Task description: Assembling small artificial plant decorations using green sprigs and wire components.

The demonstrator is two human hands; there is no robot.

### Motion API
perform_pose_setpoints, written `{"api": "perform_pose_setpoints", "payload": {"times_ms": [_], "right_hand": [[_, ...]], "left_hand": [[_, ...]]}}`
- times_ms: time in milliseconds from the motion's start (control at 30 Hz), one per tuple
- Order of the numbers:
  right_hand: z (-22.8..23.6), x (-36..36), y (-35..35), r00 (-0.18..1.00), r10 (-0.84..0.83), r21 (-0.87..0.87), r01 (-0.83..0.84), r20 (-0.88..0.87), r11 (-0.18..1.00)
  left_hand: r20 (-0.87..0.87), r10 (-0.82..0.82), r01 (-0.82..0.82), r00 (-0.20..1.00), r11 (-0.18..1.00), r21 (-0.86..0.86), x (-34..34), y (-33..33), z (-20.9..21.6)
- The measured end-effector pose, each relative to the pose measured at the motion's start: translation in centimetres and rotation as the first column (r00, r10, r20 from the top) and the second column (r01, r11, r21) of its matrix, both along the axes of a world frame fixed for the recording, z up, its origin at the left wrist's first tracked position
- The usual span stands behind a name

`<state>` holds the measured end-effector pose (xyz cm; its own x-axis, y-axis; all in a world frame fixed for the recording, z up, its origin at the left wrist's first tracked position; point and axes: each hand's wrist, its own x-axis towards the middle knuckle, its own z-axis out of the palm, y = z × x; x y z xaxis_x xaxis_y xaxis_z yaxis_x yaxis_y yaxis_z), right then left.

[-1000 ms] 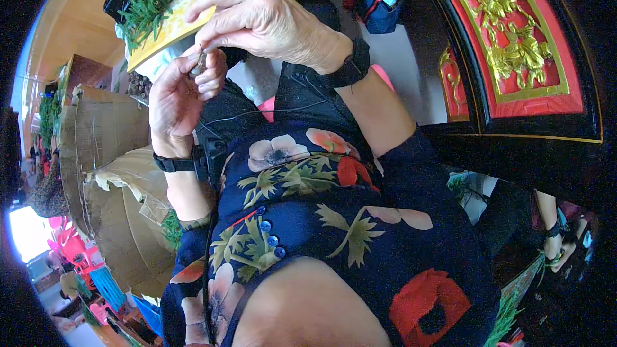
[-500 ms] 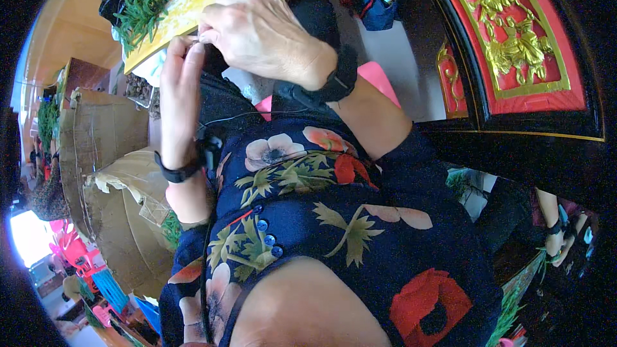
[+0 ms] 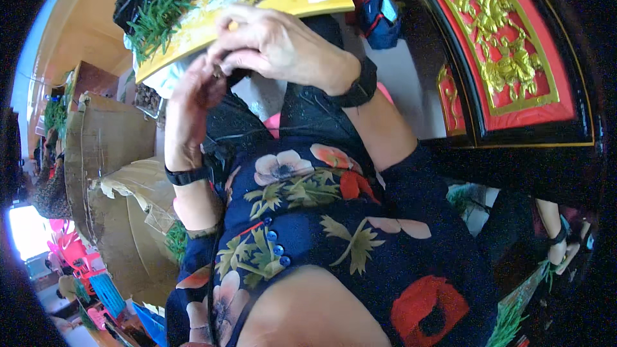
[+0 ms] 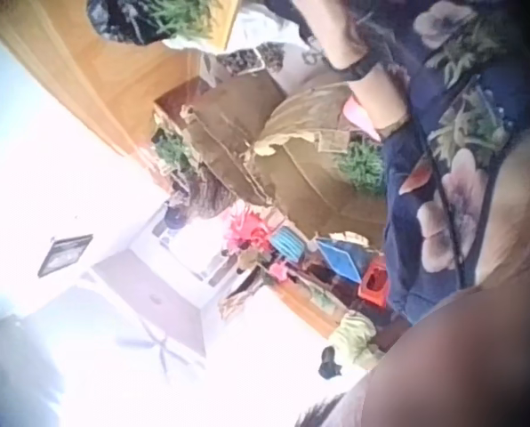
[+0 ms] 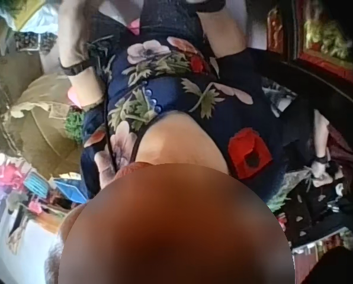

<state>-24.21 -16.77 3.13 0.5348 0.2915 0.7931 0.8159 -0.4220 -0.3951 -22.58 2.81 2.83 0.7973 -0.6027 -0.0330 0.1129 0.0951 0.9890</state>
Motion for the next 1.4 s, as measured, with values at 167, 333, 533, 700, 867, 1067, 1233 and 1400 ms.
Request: {"api": "perform_pose_setpoints", "payload": {"times_ms": [167,333,533,700,867,1067,1233,1400], "right_hand": [[1.1,-1.3,-0.4,0.993,0.042,-0.043,-0.047,-0.11,0.998],[1.6,-1.5,-0.2,0.999,0.009,-0.128,-0.004,0.042,0.992],[0.6,-1.3,0.2,0.985,-0.148,-0.154,0.16,0.087,0.975],[-1.8,-0.4,1.9,0.909,-0.077,0.25,0.193,-0.409,0.949],[-2.2,-0.2,2.9,0.672,0.432,0.71,0.202,-0.602,0.675],[-2.4,-0.2,3.5,0.615,0.512,0.744,0.191,-0.599,0.641],[-3.6,0.1,2.7,0.522,0.642,0.819,0.246,-0.562,0.518],[-4.3,1.1,0.6,0.495,0.749,0.896,0.301,-0.44,0.327]], "left_hand": [[-0.16,-0.078,0.071,0.984,0.996,-0.05,-0.4,-0.1,0.3],[-0.215,-0.174,0.152,0.961,0.982,-0.114,-0.4,0.2,0.7],[0.164,-0.05,0.036,0.985,0.996,0.085,-0.7,-0.8,-0.3],[0.688,0.106,-0.421,0.718,0.853,0.308,-1.2,-2.4,-0.5],[0.299,0.282,-0.284,0.912,0.958,-0.036,0.0,-2.4,-1.8],[0.294,0.302,-0.302,0.907,0.952,-0.047,0.1,-1.9,-2.6],[0.843,0.224,-0.556,0.489,0.825,0.103,-0.5,-3.3,-2.5],[0.697,0.174,-0.48,0.696,0.835,0.271,5.1,-1.6,-0.3]]}}
